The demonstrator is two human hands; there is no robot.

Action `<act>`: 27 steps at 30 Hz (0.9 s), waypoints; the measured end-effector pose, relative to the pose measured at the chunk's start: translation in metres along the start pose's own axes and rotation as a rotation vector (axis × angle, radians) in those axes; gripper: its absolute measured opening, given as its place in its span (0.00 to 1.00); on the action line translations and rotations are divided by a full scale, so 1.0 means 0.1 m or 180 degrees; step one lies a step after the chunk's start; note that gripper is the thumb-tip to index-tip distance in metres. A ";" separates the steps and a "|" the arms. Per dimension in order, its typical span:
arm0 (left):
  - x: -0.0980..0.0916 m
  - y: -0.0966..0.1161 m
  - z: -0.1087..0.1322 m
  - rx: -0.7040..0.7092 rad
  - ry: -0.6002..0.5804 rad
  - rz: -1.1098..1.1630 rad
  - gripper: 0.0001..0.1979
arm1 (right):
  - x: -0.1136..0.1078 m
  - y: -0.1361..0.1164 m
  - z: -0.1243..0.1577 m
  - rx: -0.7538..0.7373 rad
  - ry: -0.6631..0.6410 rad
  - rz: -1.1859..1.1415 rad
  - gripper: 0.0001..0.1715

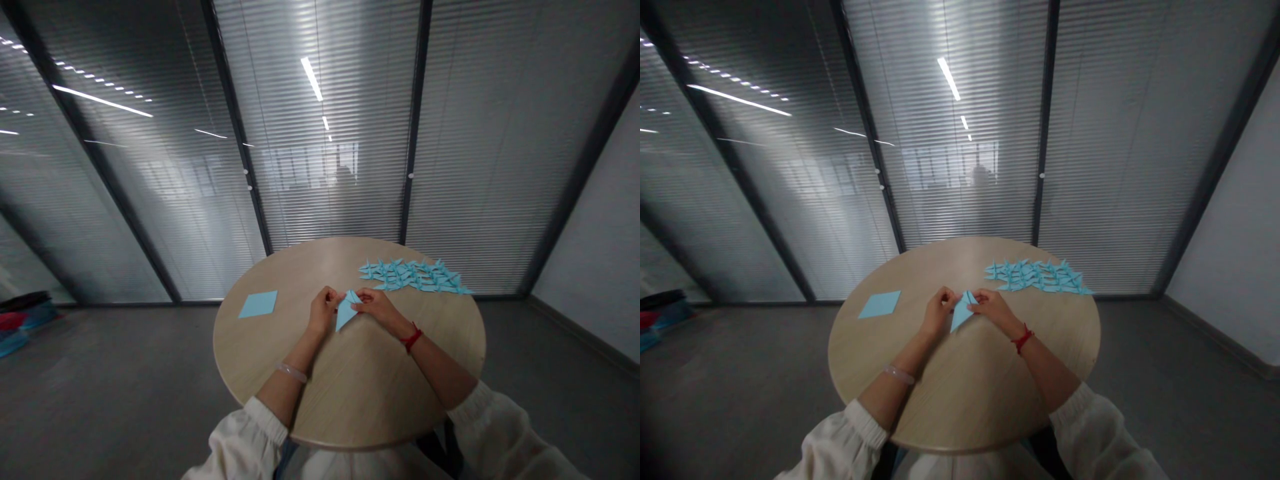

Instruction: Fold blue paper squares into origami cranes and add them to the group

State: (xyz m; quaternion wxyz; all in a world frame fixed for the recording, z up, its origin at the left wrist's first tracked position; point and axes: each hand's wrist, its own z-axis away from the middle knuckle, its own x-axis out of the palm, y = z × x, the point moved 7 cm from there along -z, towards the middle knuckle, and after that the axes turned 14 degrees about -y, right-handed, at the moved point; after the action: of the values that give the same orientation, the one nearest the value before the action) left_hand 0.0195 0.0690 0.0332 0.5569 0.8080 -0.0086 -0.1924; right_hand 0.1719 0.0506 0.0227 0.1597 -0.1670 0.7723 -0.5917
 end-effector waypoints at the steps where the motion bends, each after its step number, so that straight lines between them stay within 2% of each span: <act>1: 0.00 0.01 0.00 0.0024 -0.0007 -0.0067 0.16 | 0.01 -0.01 0.00 0.0005 -0.0007 -0.0014 0.23; 9: 0.00 0.05 0.02 -0.0033 -0.0042 -0.0225 0.16 | 0.01 -0.01 0.01 0.0001 0.0002 -0.0096 0.24; 19: 0.18 0.11 0.05 0.0135 -0.0530 -0.0306 0.18 | -0.13 0.06 0.00 -0.0077 0.0309 0.0490 0.25; 23: 0.25 0.07 0.04 0.0054 -0.0742 -0.0068 0.22 | -0.11 0.05 -0.01 -0.0159 0.0262 0.0593 0.26; 27: 0.25 -0.02 0.00 -0.0135 -0.0770 0.0538 0.25 | -0.06 0.00 -0.01 -0.0223 0.0160 0.0489 0.26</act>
State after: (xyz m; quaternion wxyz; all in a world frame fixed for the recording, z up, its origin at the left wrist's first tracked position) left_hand 0.0423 0.0637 0.0237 0.5829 0.7633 -0.1396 -0.2409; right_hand 0.1768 0.0543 0.0229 0.1791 -0.0979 0.8068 -0.5544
